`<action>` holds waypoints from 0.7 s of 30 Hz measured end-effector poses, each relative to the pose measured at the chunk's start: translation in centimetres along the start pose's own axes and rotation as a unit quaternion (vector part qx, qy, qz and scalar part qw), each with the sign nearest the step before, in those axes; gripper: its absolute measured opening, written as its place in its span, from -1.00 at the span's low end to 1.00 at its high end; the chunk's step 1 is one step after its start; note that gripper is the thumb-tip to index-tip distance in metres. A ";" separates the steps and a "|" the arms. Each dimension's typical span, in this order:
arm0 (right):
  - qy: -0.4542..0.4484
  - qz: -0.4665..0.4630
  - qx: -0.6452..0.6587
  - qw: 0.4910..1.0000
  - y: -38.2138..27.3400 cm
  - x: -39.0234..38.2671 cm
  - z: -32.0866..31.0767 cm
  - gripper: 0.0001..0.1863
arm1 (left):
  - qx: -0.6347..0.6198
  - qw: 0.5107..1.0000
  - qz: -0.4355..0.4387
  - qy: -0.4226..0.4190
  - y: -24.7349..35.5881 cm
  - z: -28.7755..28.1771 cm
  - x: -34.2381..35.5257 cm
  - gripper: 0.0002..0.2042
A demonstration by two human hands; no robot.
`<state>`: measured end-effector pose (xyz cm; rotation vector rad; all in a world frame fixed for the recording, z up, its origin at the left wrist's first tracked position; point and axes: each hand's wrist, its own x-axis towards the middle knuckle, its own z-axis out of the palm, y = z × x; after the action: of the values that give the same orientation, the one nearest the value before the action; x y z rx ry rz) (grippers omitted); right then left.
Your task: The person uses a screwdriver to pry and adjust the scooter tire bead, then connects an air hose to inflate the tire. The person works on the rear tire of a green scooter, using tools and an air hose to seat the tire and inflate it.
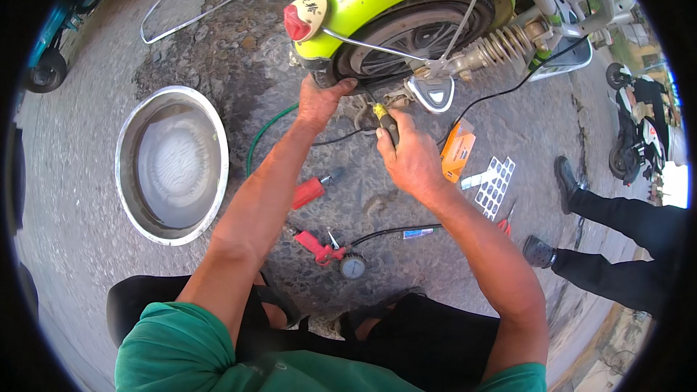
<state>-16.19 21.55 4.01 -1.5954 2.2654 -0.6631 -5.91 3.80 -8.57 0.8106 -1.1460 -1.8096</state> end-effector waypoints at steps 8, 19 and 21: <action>0.038 -0.009 0.042 0.998 3.2 -2.0 3.0 -0.47 | 0.043 0.999 0.017 -0.015 0.6 -0.6 0.2 -0.60; 0.004 0.026 0.052 0.998 2.8 -3.8 4.7 -0.41 | 0.067 0.996 0.022 -0.052 1.5 -1.4 0.5 -0.67; 0.022 0.009 0.059 0.998 3.6 -4.1 5.8 -0.40 | 0.091 0.994 0.014 -0.056 2.5 -1.1 0.0 -0.68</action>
<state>-14.83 25.20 -2.90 -1.5174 2.2234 -0.8185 -4.26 2.74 -6.67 0.8012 -1.4036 -1.7637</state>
